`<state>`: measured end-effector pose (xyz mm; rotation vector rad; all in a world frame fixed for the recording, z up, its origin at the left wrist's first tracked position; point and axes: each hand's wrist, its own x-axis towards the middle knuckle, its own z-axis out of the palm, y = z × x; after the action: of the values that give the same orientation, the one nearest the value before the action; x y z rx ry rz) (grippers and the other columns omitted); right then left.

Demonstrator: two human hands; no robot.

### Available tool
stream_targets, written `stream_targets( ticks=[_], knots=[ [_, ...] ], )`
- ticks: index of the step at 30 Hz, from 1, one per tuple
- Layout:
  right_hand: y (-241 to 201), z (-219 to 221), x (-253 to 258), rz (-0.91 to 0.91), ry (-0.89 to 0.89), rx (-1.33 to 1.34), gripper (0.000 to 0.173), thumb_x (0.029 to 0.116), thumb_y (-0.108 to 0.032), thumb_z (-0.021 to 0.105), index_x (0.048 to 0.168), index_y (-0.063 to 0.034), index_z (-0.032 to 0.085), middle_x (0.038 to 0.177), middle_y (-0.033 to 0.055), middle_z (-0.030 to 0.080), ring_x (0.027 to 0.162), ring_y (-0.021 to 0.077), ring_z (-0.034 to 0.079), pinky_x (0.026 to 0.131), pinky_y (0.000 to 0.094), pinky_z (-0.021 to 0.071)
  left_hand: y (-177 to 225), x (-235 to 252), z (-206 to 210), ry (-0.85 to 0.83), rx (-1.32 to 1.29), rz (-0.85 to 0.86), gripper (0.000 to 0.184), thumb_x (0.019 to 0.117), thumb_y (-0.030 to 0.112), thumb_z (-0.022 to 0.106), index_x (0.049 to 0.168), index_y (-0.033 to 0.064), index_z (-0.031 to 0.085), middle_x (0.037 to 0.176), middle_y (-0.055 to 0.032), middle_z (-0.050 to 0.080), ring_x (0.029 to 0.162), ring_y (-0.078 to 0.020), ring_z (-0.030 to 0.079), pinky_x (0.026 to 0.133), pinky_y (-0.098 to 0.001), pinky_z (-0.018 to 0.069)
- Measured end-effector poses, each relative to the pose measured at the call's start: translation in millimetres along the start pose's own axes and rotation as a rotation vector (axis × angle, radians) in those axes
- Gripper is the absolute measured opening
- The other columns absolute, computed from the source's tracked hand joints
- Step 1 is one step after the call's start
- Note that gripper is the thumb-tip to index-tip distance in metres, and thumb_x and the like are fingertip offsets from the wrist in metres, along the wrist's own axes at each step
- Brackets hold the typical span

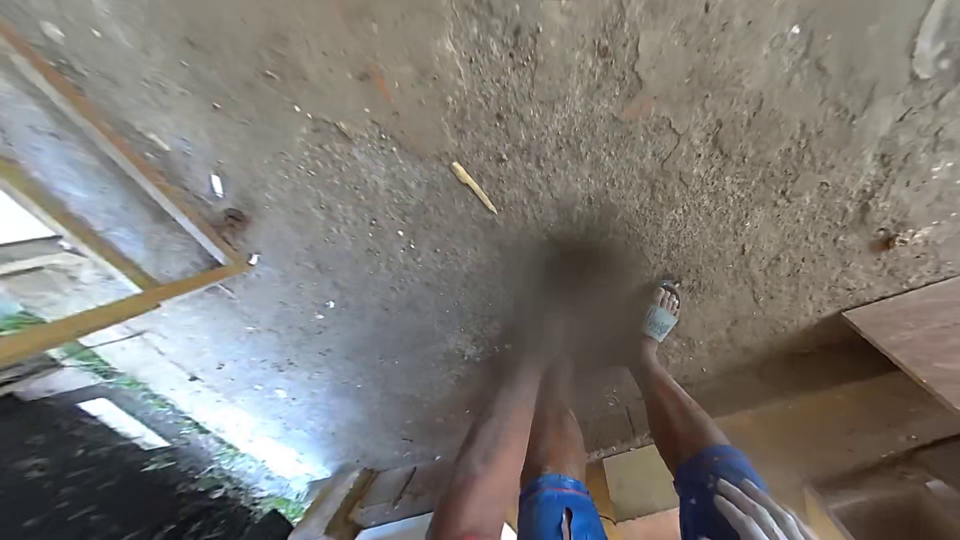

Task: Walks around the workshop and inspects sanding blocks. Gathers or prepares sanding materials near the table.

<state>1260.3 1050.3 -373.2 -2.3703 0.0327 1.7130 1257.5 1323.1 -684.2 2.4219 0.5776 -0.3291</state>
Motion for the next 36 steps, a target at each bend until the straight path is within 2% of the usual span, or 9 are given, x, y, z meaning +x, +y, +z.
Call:
stream_targets(
  ticks=[5,9,11,14,17,19,22,26,36],
  knots=[
    [27.5,27.1,-2.2,-0.238,0.225,0.383,0.049,0.1008,-0.045,0.054,0.129,-0.0076,0.068,0.136,0.0084,0.065,0.133,0.0216,0.057,0.113,0.0455,0.0463,121.6,-55.5,-173.4,0.244,-0.337,0.703,0.006,0.0946,0.009,0.066,0.094,0.0061,0.070,0.108,-0.0117,0.075,0.105,-0.0260,0.071,0.093,-0.0416,0.0590],
    [-53.1,-57.4,-45.4,-0.625,0.061,1.043,0.068,0.1011,-0.067,0.040,0.121,-0.0097,0.070,0.113,0.0043,0.074,0.105,0.0164,0.071,0.092,0.0397,0.0610,188.8,-81.9,-287.4,0.224,-0.329,0.938,0.004,0.0974,0.009,0.064,0.101,0.0093,0.066,0.110,-0.0077,0.074,0.104,-0.0231,0.070,0.093,-0.0380,0.0562],
    [-90.8,-99.4,-84.6,-0.701,-0.055,1.220,0.043,0.1036,-0.049,0.053,0.105,-0.0098,0.070,0.094,0.0017,0.073,0.086,0.0126,0.071,0.078,0.0346,0.0623,215.2,-90.2,-326.2,0.174,-0.318,1.000,0.006,0.0982,0.008,0.063,0.102,0.0085,0.067,0.109,-0.0090,0.075,0.103,-0.0236,0.072,0.092,-0.0374,0.0576],
    [-109.0,-140.3,-129.9,-0.626,-0.187,1.461,0.024,0.1045,-0.016,0.053,0.091,-0.0030,0.069,0.078,0.0062,0.071,0.068,0.0130,0.069,0.066,0.0314,0.0614,258.3,-97.1,-366.8,0.018,-0.349,0.892,0.014,0.0987,0.007,0.062,0.106,0.0057,0.073,0.108,-0.0121,0.077,0.103,-0.0222,0.074,0.091,-0.0366,0.0614],
    [-95.4,-163.5,-159.2,-0.610,-0.062,1.386,0.049,0.1095,-0.040,0.039,0.083,-0.0086,0.066,0.069,0.0009,0.066,0.061,0.0103,0.065,0.060,0.0290,0.0573,310.1,-111.2,-397.7,-0.207,-0.484,0.546,0.019,0.1001,0.019,0.066,0.102,0.0037,0.077,0.095,-0.0041,0.077,0.088,-0.0076,0.073,0.083,-0.0260,0.0616],
    [-80.0,-180.4,-175.6,-0.674,0.126,1.220,0.054,0.1075,-0.054,0.036,0.096,-0.0086,0.063,0.078,0.0010,0.066,0.069,0.0130,0.065,0.066,0.0329,0.0586,346.2,-121.9,-416.5,-0.304,-0.544,0.336,0.023,0.0990,0.025,0.067,0.093,0.0035,0.072,0.076,0.0008,0.069,0.066,-0.0018,0.063,0.062,-0.0200,0.0543],
    [-62.1,-206.8,-208.9,-0.823,0.186,1.133,0.040,0.1040,-0.041,0.055,0.111,-0.0023,0.064,0.087,0.0041,0.068,0.074,0.0136,0.066,0.068,0.0327,0.0583,394.0,-138.6,-436.5,-0.389,-0.558,0.242,0.028,0.1006,0.028,0.064,0.085,0.0050,0.065,0.064,0.0047,0.055,0.054,-0.0008,0.049,0.052,-0.0181,0.0424],
    [-48.1,-228.3,-247.6,-0.872,0.125,1.366,0.028,0.1054,-0.017,0.053,0.084,-0.0043,0.066,0.071,0.0013,0.065,0.060,0.0082,0.060,0.060,0.0262,0.0533,453.5,-154.7,-449.3,-0.433,-0.556,0.229,0.031,0.1022,0.029,0.061,0.078,0.0090,0.061,0.063,0.0056,0.051,0.054,-0.0024,0.049,0.052,-0.0197,0.0422],
    [4.3,-261.0,-306.2,-0.828,0.069,1.779,0.032,0.1072,-0.019,0.046,0.089,-0.0023,0.066,0.073,0.0063,0.067,0.061,0.0110,0.063,0.060,0.0286,0.0564,563.7,-178.9,-475.7,-0.690,-0.669,0.298,0.017,0.0941,0.005,0.066,0.110,-0.0012,0.065,0.088,-0.0041,0.072,0.075,-0.0111,0.069,0.069,-0.0276,0.0597]
  ],
)
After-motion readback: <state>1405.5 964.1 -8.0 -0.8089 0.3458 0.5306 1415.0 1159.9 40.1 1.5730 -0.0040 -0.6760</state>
